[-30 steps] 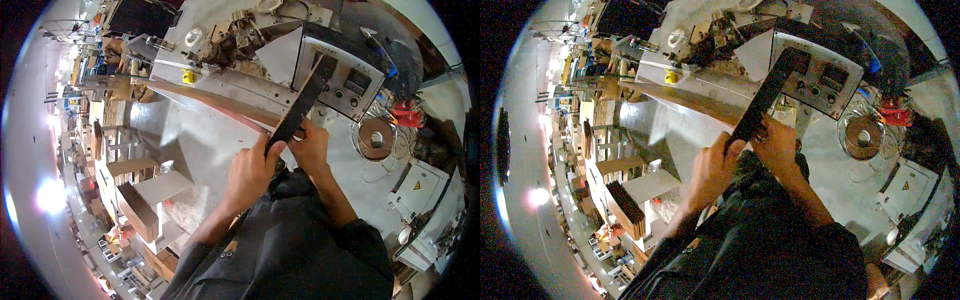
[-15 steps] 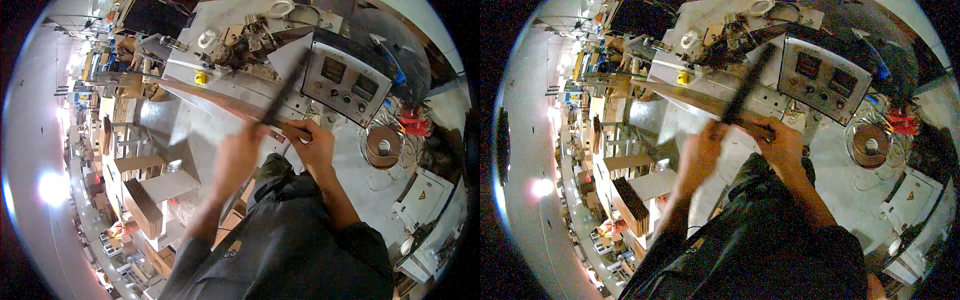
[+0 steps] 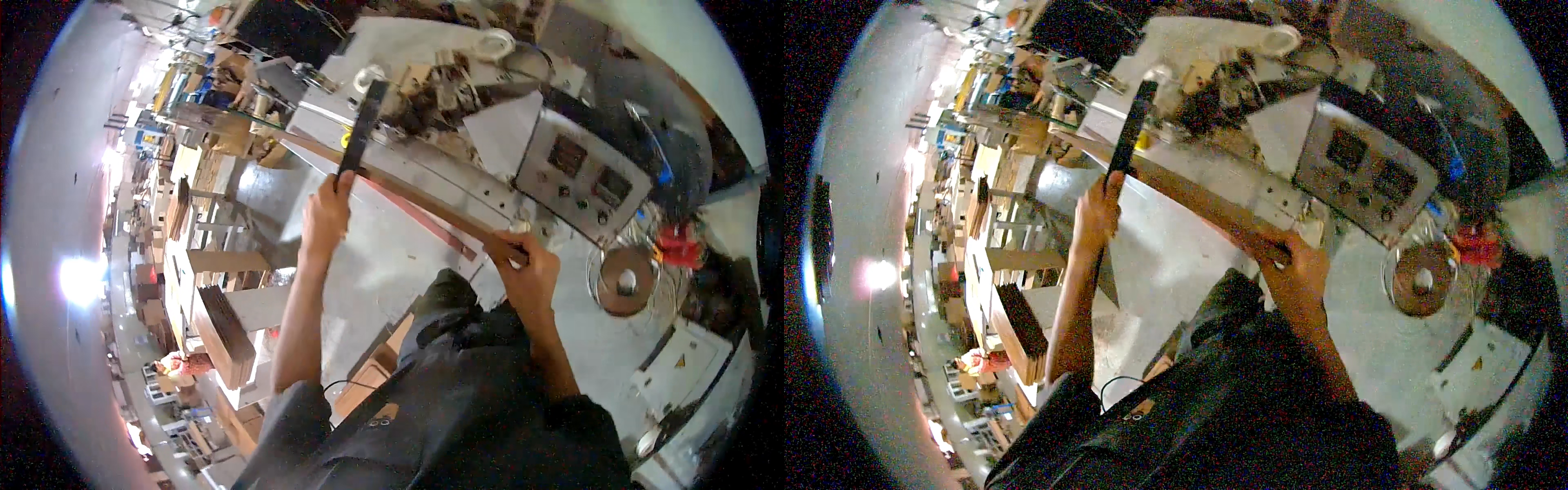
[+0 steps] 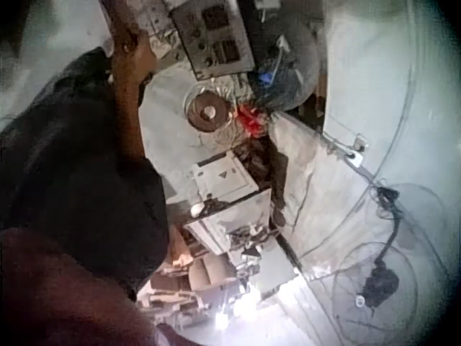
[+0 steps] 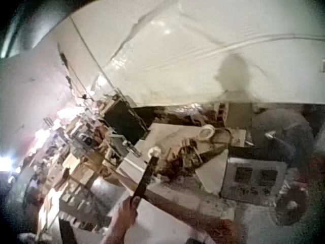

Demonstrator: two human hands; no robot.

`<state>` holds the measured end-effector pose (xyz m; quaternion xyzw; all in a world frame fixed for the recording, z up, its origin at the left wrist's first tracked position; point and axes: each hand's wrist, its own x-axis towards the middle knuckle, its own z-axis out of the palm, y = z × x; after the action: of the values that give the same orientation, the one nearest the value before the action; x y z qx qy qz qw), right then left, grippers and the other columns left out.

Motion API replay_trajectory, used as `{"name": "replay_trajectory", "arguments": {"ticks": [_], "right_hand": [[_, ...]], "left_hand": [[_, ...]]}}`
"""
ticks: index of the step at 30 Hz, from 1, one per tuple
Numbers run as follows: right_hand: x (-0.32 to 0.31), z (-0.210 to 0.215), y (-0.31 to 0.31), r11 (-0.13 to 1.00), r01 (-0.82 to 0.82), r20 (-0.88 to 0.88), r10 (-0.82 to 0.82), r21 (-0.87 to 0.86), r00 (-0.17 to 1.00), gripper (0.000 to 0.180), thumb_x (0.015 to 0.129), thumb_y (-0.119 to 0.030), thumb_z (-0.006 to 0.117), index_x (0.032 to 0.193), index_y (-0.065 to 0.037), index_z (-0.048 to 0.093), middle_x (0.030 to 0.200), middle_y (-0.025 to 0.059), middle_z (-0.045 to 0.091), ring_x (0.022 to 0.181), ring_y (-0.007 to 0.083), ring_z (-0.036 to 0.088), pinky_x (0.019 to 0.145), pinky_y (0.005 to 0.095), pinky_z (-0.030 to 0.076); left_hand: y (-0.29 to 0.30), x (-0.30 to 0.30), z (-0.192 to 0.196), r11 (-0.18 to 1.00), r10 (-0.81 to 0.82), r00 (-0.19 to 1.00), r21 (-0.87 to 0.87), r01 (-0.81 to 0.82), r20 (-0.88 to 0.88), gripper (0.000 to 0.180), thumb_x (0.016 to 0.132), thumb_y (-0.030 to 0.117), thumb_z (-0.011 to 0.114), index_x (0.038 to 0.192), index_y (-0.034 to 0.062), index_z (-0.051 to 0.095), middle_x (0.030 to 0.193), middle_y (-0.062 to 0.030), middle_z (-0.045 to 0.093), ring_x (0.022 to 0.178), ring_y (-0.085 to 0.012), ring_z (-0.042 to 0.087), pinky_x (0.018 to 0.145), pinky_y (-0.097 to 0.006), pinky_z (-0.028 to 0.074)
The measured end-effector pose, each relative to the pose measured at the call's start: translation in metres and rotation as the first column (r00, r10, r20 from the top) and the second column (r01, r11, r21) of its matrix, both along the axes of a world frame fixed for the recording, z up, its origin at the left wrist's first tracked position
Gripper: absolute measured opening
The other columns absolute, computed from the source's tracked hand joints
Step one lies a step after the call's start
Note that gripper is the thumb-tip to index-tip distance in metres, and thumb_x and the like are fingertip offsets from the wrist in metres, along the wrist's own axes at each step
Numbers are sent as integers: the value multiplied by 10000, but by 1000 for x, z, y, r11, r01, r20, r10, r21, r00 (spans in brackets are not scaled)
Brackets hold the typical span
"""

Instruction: The person finishes wooden panels by heating the edges with a heat gun, scraping the corners with a metal file, and trimming excess material using a utility knife.

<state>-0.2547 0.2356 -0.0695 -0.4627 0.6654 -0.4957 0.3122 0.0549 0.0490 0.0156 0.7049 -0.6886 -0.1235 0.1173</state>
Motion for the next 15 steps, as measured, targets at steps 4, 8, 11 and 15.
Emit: {"name": "replay_trajectory", "arguments": {"ticks": [4, 8, 11, 15], "right_hand": [[-5, 6, -3, 997, 43, 128, -34, -71, 991, 171, 881, -81, 879, 1024, -23, 804, 1027, 144, 824, 920, 183, 798, 798, 326, 601], [2, -26, -5, 999, 45, -158, -48, -20, 986, 246, 843, -152, 927, 1014, -27, 800, 964, 131, 820, 857, 203, 801, 759, 330, 601], [15, -21, -12, 988, 22, -147, -44, -153, 988, 276, 821, -147, 961, 984, -28, 772, 867, 106, 789, 803, 193, 782, 741, 339, 600], [15, -10, -6, 945, 187, 134, -156, -267, 979, 296, 851, -145, 946, 1014, -26, 729, 943, 104, 785, 838, 195, 756, 769, 344, 594]], "left_hand": [[-112, 75, 11, 968, 250, 941, -97, -233, 228, 679, 1100, 657, 410, 1207, 64, 722, 1122, -284, 766, 1109, -528, 702, 961, -626, 533], [-150, 205, -86, 885, 409, 855, -87, -457, -320, 712, 1084, 681, 460, 1069, 10, 698, 861, -211, 709, 722, -384, 681, 671, -525, 543], [-132, 278, -186, 785, 553, 560, 160, -598, -617, 693, 1073, 686, 531, 847, 35, 597, 576, -83, 569, 434, -250, 579, 417, -435, 492], [-160, 290, -306, 772, 634, 454, 486, -409, -626, 539, 1105, 534, 569, 1153, 0, 628, 715, -124, 635, 520, -243, 622, 477, -427, 545]]}}
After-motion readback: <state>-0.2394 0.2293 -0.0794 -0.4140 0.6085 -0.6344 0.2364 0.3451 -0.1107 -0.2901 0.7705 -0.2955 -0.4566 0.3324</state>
